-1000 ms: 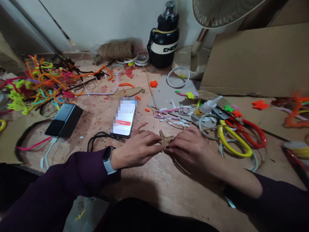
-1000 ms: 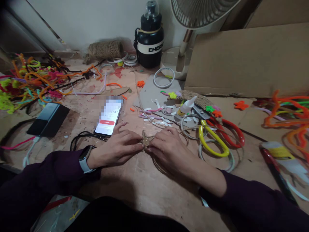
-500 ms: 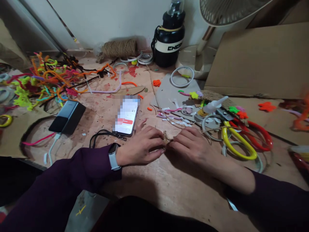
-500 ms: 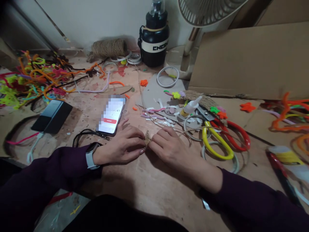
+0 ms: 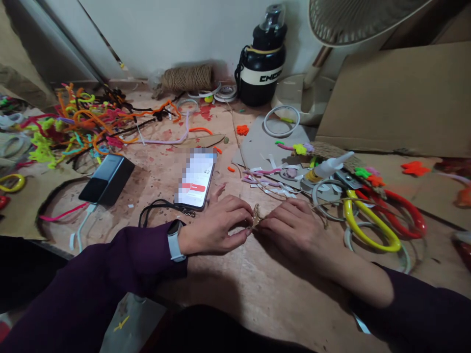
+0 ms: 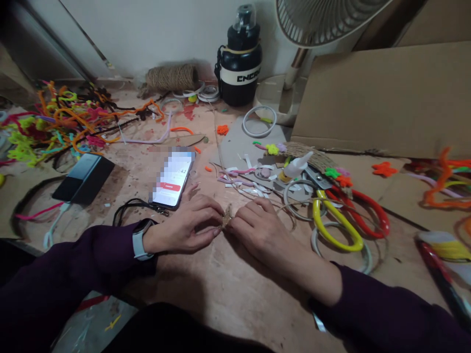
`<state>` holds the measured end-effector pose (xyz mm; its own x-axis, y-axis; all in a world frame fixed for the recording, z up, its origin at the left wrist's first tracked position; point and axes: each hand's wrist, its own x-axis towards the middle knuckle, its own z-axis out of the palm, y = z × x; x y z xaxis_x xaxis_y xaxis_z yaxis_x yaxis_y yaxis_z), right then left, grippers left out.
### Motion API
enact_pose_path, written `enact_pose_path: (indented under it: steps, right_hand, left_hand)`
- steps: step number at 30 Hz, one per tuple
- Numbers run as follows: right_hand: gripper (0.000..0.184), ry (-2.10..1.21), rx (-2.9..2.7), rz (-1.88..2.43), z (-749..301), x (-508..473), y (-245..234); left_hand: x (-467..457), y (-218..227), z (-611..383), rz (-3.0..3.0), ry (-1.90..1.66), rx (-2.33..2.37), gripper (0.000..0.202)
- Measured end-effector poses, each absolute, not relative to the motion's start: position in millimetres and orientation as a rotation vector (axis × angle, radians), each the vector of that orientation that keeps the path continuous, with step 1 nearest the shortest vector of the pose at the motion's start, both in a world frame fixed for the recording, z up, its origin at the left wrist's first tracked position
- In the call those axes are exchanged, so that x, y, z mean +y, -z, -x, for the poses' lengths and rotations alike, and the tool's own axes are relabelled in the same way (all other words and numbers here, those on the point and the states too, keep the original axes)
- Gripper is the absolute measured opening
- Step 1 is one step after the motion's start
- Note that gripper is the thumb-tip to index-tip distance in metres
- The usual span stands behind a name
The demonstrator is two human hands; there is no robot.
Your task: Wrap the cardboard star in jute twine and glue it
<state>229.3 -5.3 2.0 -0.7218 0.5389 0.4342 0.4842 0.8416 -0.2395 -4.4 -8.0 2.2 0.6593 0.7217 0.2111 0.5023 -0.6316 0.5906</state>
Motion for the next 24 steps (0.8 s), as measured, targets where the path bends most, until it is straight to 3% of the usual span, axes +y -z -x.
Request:
enact_pose_path:
  steps: [24]
  right_hand:
    - [0.011,-0.277,-2.463,0.768,-229.6,-7.0,1.3]
  left_hand:
    - [-5.4,-2.0,4.6,-2.418,-0.605,0.968,0.007]
